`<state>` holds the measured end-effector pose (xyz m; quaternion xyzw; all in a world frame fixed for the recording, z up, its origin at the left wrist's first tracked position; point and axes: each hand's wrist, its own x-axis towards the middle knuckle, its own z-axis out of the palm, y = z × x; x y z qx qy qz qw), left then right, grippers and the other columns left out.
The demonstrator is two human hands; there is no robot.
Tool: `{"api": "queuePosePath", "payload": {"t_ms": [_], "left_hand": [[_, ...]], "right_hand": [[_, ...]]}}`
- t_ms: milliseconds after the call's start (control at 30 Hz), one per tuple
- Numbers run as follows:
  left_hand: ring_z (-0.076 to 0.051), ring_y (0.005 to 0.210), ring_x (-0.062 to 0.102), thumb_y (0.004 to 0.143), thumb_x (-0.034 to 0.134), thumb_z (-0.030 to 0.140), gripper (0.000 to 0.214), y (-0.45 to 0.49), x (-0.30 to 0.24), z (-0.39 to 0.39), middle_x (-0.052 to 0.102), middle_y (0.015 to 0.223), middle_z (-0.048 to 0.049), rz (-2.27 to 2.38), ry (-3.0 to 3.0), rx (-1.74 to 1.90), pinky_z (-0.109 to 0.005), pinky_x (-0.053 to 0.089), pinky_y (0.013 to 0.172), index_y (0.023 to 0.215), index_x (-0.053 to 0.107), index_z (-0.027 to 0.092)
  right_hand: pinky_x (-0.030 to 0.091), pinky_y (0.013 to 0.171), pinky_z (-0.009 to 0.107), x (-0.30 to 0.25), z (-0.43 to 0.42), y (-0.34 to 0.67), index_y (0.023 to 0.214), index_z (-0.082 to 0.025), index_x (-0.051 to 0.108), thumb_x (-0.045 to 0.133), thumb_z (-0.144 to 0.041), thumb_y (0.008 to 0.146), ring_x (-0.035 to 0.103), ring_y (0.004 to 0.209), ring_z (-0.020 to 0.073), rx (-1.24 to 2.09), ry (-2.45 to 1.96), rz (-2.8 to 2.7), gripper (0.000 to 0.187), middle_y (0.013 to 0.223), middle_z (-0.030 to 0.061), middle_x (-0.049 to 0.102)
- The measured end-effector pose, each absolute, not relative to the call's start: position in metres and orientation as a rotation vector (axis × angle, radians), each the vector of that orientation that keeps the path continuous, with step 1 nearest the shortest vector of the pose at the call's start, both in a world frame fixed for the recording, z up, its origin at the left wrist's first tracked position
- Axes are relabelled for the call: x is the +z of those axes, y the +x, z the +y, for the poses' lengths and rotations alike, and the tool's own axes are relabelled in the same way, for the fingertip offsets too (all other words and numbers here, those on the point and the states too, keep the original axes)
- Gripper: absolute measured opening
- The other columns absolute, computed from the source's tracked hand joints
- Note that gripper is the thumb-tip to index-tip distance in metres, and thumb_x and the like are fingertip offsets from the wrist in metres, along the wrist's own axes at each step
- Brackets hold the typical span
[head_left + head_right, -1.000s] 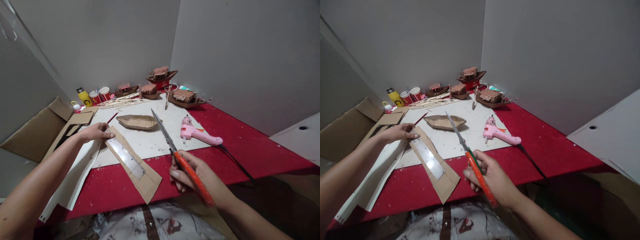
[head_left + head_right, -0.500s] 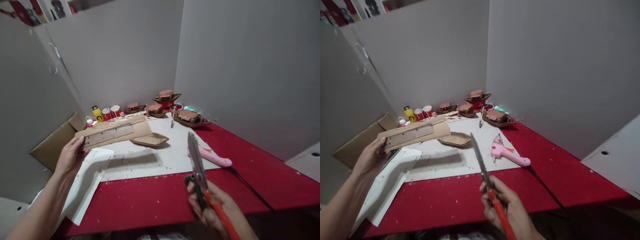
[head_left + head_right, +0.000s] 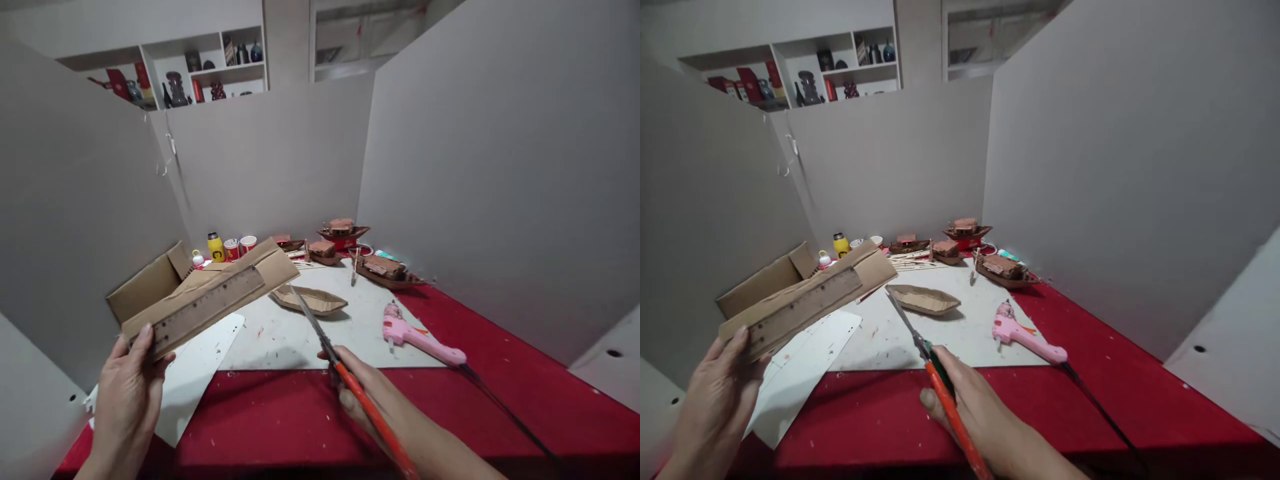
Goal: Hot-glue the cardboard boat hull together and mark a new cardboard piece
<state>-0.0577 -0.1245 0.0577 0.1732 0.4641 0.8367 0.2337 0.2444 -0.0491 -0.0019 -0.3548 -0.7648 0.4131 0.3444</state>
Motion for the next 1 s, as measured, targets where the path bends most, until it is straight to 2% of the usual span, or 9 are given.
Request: {"api": "queuePosePath", "payload": {"t_ms": [167,267,433,667,833,1000], "left_hand": [[-0.009,0.064,0.065,0.074,0.073,0.01,0.018,-0.055,0.051,-0.135,0.071,0.084,0.0067,1.229,0.454,2.34,-0.015,0.057,0.049,0.084,0.066,0.023],[-0.009,0.065,0.066,0.077,0.07,0.01,0.015,-0.052,0.049,-0.138,0.07,0.085,0.0059,1.229,0.464,2.333,-0.015,0.057,0.049,0.086,0.067,0.022],[-0.008,0.069,0.066,0.082,0.066,0.011,0.017,-0.047,0.045,-0.145,0.07,0.09,0.0062,1.261,0.447,2.295,-0.014,0.057,0.049,0.092,0.068,0.024],[-0.008,0.07,0.066,0.083,0.064,0.01,0.017,-0.049,0.042,-0.147,0.07,0.091,0.0052,1.253,0.424,2.3,-0.014,0.058,0.051,0.093,0.069,0.023],[-0.009,0.064,0.065,0.08,0.065,0.008,0.016,-0.049,0.04,-0.146,0.068,0.084,0.0045,1.264,0.383,2.341,-0.014,0.057,0.046,0.09,0.069,0.021],[-0.009,0.064,0.065,0.081,0.064,0.007,0.016,-0.046,0.04,-0.146,0.069,0.087,0.0036,1.257,0.367,2.315,-0.015,0.056,0.045,0.089,0.069,0.021]], "right_hand": [[0.039,0.059,0.026,0.016,-0.053,0.23,0.085,-0.022,0.044,0.048,-0.044,0.09,0.038,0.063,0.0138,1.052,-0.863,-2.14,0.023,0.072,-0.0016,0.048],[0.037,0.06,0.026,0.015,-0.051,0.225,0.09,-0.021,0.044,0.045,-0.05,0.092,0.039,0.062,0.0137,1.052,-0.813,-2.171,0.028,0.072,-0.0021,0.048],[0.034,0.061,0.027,0.01,-0.046,0.218,0.085,-0.022,0.041,0.043,-0.056,0.09,0.04,0.063,0.0147,0.97,-0.78,-2.165,0.035,0.071,-0.002,0.047],[0.033,0.06,0.028,0.014,-0.042,0.216,0.083,-0.021,0.04,0.038,-0.061,0.091,0.036,0.065,0.015,0.915,-0.819,-2.212,0.04,0.072,-0.0014,0.045],[0.034,0.062,0.029,0.02,-0.042,0.22,0.083,-0.022,0.039,0.038,-0.061,0.091,0.037,0.065,0.0153,0.914,-0.811,-2.273,0.04,0.074,-0.0007,0.045],[0.035,0.064,0.03,0.024,-0.04,0.225,0.083,-0.022,0.038,0.037,-0.064,0.091,0.037,0.066,0.0156,0.927,-0.808,-2.319,0.043,0.076,-0.0002,0.045]]}}
